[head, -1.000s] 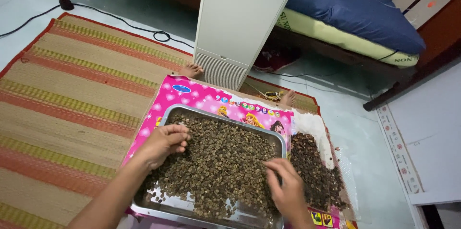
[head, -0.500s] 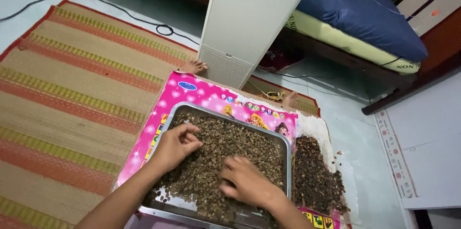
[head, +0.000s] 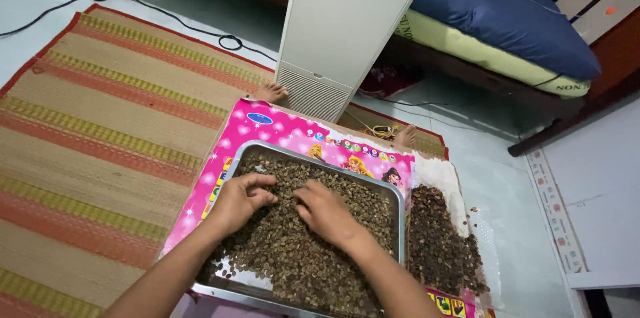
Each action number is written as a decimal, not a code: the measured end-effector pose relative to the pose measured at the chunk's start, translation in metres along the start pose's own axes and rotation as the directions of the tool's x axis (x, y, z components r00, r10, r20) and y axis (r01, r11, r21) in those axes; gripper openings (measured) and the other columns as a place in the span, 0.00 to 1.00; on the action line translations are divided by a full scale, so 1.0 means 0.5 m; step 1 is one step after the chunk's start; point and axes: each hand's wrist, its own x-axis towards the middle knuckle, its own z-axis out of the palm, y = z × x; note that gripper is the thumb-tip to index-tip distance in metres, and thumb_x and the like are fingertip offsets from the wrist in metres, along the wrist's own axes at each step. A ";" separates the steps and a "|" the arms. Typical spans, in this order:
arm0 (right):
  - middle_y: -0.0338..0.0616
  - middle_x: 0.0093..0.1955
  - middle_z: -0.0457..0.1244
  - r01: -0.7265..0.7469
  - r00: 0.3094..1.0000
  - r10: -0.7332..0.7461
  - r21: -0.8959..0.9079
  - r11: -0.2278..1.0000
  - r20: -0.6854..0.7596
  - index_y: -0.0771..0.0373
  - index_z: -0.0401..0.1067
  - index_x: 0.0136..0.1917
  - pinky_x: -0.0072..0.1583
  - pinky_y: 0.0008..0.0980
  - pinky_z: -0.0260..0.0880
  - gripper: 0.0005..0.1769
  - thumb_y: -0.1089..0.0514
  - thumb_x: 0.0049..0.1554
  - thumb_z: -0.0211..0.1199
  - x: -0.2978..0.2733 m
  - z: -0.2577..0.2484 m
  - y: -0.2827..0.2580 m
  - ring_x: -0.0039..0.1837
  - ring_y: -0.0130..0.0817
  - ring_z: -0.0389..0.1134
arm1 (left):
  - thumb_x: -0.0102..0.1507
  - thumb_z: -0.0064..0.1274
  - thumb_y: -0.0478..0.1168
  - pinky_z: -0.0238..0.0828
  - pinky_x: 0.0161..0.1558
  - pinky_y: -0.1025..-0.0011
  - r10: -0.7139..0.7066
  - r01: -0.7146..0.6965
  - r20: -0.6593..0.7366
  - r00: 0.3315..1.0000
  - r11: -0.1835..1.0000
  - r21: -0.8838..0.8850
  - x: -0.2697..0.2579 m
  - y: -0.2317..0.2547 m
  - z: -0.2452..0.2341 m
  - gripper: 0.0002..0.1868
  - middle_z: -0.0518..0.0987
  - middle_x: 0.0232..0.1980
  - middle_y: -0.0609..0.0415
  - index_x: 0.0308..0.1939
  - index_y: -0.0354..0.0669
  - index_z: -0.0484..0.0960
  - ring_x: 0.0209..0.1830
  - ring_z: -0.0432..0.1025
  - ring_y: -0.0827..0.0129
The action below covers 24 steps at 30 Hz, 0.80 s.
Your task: A person is manually sorting coffee beans on a tray, picking out defects or specific beans and placing them in a separate pile on the floor mat.
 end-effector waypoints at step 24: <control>0.43 0.26 0.60 -0.257 0.900 0.431 0.879 0.402 0.066 0.70 0.78 0.50 0.29 0.24 0.61 0.12 0.57 0.60 0.63 0.047 0.034 0.004 0.26 0.27 0.62 | 0.72 0.34 0.34 0.51 0.23 0.87 -0.162 0.073 -0.088 0.983 0.781 -0.620 0.072 0.057 0.031 0.17 0.72 0.34 0.53 0.62 0.29 0.69 0.24 0.57 0.81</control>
